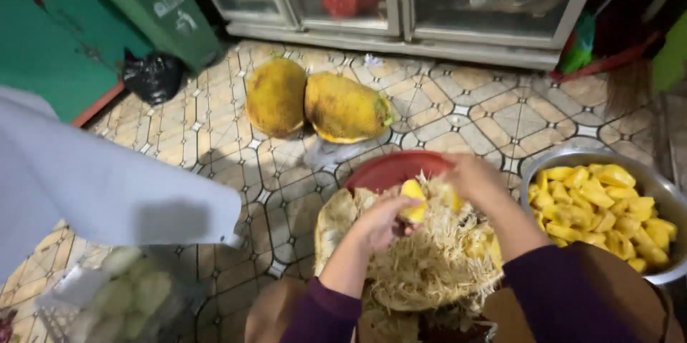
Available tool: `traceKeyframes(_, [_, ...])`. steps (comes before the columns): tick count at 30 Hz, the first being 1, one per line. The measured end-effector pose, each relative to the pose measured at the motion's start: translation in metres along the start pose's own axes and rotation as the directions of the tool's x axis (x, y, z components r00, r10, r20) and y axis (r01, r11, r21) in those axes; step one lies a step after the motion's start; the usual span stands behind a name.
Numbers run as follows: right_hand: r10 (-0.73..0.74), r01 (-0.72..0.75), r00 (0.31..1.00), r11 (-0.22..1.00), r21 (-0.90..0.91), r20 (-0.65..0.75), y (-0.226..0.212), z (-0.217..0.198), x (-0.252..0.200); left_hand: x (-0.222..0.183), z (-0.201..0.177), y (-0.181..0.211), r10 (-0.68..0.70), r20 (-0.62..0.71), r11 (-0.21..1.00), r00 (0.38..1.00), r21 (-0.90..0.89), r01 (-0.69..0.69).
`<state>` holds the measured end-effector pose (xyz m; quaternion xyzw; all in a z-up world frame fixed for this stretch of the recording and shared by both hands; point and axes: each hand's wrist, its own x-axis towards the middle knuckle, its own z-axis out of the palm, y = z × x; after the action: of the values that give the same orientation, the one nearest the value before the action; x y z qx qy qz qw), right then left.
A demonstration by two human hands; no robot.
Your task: Manually extracting edible yellow pods from a halved jackfruit and placing them into a large metal bowl.
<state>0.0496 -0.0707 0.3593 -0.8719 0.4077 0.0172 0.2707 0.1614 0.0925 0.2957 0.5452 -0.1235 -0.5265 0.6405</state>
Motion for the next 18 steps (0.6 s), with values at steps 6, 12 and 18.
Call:
traceKeyframes(6, [-0.501,0.461,0.864,0.739,0.491,-0.056,-0.013,0.006,-0.001,-0.010,0.012,0.014,0.239,-0.046,0.905,0.970,0.373,-0.205])
traceKeyframes(12, [-0.402,0.403,0.900,0.618,0.674,-0.170,-0.002,0.023,0.006,-0.014,0.020,0.035,0.333,-0.310,0.929,0.891,0.269,-0.253])
traceKeyframes(18, [-0.247,0.294,0.949,0.477,0.828,-0.195,0.002,0.037,0.024,0.002,0.037,0.025,0.366,-0.358,0.867,0.859,-0.205,-0.454])
